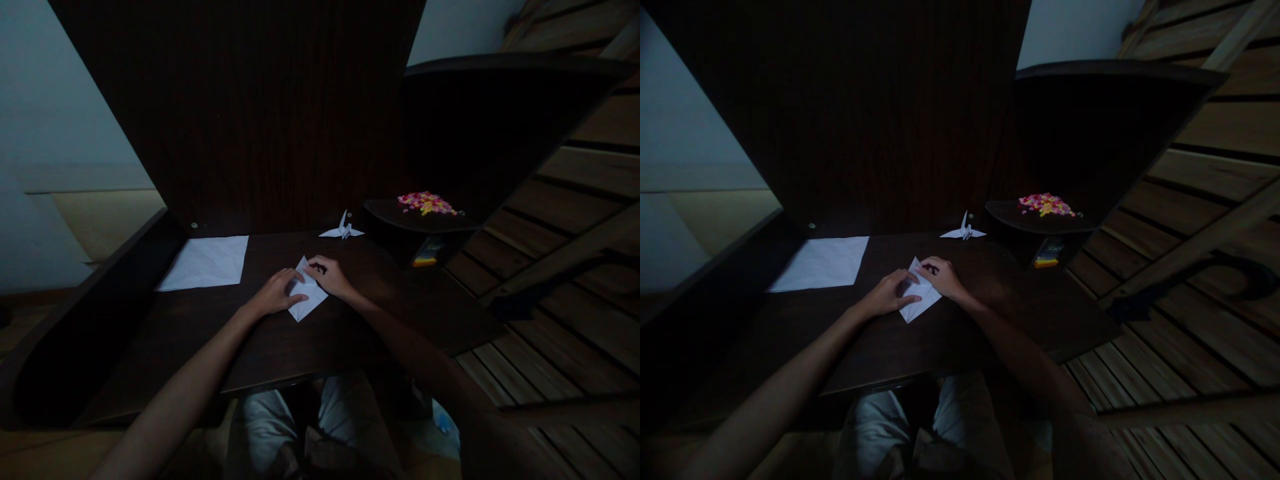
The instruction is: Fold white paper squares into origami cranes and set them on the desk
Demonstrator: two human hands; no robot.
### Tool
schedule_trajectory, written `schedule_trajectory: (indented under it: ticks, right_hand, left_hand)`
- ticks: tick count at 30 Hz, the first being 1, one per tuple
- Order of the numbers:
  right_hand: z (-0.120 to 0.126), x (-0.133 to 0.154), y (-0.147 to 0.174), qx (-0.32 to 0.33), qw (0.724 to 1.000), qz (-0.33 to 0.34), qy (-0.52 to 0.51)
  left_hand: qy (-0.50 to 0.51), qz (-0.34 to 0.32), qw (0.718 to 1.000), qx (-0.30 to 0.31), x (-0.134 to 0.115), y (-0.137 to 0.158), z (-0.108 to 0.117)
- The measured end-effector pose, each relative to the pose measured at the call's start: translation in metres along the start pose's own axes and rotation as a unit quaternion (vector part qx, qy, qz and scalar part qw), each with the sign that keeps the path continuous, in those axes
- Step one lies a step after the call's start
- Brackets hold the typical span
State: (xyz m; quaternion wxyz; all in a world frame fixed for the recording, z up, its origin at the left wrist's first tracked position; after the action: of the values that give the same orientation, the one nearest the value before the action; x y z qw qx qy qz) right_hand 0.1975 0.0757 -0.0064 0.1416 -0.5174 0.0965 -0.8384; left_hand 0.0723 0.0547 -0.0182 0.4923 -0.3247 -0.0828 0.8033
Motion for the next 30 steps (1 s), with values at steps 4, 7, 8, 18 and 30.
schedule_trajectory:
  ticks: [4, 7, 8, 18, 30]
  right_hand:
    - [0.003, 0.01, 0.003, -0.014, 0.999, 0.027, 0.015]
    - [0.004, 0.011, 0.003, -0.031, 0.999, 0.021, 0.021]
    - [0.005, 0.009, 0.002, -0.038, 0.999, 0.015, 0.02]
    - [0.008, -0.017, -0.003, -0.076, 0.989, -0.014, 0.126]
    - [-0.017, -0.026, 0.002, 0.079, 0.959, -0.013, 0.272]
  left_hand:
    - [-0.011, -0.011, 1.0, 0.007, -0.001, 0.0, -0.003]
    - [-0.011, -0.022, 1.0, 0.01, -0.001, 0.0, -0.004]
    - [-0.01, -0.023, 1.0, 0.008, -0.001, 0.0, -0.004]
    - [-0.082, -0.023, 0.996, -0.029, 0.004, 0.002, 0.002]
    - [-0.131, 0.027, 0.976, 0.173, 0.011, 0.008, -0.019]
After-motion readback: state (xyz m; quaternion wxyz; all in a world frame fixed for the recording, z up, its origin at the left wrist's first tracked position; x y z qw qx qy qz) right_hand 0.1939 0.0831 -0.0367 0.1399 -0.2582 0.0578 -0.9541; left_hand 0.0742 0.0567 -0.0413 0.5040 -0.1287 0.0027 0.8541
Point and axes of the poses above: each hand's wrist, its own y-axis away from the middle knuckle, its own z-axis out of the back of the hand, x = y × z, the point moved 8 cm from there along -y, towards the middle knuckle, and after that the axes turned 15 degrees about -z, right-handed, at the moved point
